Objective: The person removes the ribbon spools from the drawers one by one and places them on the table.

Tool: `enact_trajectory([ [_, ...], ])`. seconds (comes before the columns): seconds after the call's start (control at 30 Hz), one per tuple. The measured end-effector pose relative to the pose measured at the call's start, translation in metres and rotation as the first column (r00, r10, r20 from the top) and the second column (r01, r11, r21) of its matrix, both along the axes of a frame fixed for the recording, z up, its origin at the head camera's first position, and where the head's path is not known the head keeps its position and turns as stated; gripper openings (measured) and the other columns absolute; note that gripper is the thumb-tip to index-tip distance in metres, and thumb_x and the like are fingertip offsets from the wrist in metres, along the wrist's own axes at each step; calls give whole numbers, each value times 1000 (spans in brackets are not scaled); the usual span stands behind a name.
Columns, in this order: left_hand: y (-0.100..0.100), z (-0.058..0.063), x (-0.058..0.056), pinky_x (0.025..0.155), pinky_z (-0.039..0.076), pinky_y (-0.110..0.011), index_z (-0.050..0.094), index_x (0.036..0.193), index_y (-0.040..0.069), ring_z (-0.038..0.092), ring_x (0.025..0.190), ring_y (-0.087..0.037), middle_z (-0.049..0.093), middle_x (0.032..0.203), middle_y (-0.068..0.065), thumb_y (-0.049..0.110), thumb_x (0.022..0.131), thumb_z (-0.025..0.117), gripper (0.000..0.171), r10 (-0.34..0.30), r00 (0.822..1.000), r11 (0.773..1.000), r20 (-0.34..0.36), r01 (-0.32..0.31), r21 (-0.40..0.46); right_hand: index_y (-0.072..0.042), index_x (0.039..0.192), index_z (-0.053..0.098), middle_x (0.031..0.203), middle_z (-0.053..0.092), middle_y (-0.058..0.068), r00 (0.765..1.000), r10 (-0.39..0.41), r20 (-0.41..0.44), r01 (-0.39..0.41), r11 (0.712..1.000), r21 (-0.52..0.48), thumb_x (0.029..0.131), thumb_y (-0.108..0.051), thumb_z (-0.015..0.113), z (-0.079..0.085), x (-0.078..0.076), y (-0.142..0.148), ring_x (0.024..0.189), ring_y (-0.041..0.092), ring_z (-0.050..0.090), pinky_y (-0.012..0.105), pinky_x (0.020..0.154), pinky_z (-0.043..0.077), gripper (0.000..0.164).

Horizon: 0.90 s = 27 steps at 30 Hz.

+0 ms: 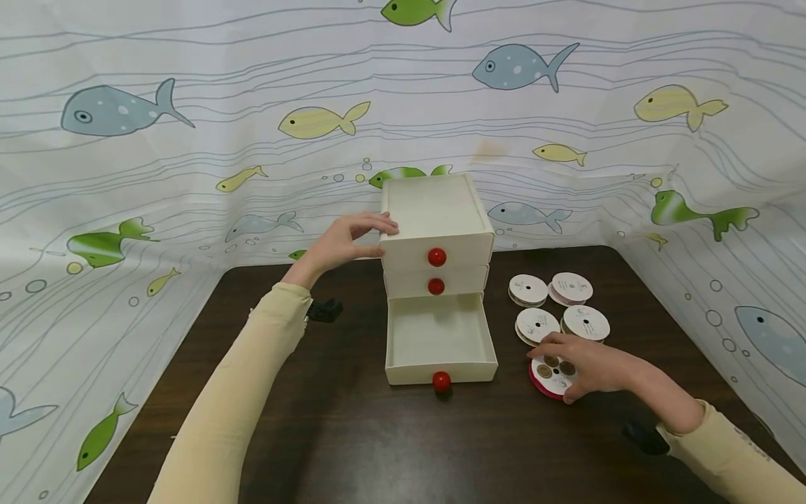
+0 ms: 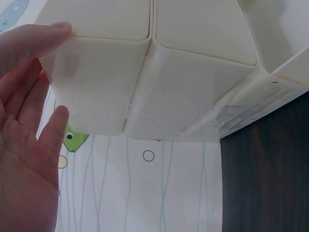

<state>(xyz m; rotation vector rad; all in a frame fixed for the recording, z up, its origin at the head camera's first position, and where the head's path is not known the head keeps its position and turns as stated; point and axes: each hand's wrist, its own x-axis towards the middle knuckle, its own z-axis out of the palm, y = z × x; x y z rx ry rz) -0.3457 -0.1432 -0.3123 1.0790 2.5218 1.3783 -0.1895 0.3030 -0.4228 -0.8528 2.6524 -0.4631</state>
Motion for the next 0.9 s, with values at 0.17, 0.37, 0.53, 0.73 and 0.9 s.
enact_trajectory([
  [0.17,0,0,1,125,28,-38,70,123,12,38,147,-12,59,141,-4,7,86,75,37,2,1000,1000,2,-2,7,-19,134,59,127,56,-4,1000,9,-10,-9,1000,3,64,-25,92,1,0,1,104,10,53,24,81,51,78],
  [0.37,0,-1,0,125,28,-40,70,123,10,37,147,-14,60,141,-7,6,86,74,37,-9,1000,1000,3,9,21,-17,135,59,131,61,-2,997,30,-69,-30,1000,8,66,-30,91,10,0,2,113,14,58,28,91,53,77],
  [0.53,0,-2,1,125,28,-41,70,122,7,37,148,-17,60,140,-10,4,86,74,37,-21,1000,999,1,21,41,-17,132,61,130,63,-1,995,28,-92,-26,999,23,67,-29,89,16,0,1,112,16,60,29,91,53,72],
  [0.73,-1,-2,1,125,28,-41,70,122,6,37,148,-18,60,139,-12,4,86,74,37,-30,1000,999,-4,30,43,-18,132,62,132,63,0,995,10,-100,-5,999,54,68,-30,90,24,-2,0,116,20,60,36,95,55,71],
  [0.9,-1,-1,1,125,28,-42,70,122,7,37,148,-18,60,139,-11,4,85,75,37,-26,1000,999,-4,26,44,-17,131,62,132,63,-2,991,34,-133,-26,998,59,68,-29,90,31,-3,-1,120,20,60,39,98,54,71],
])
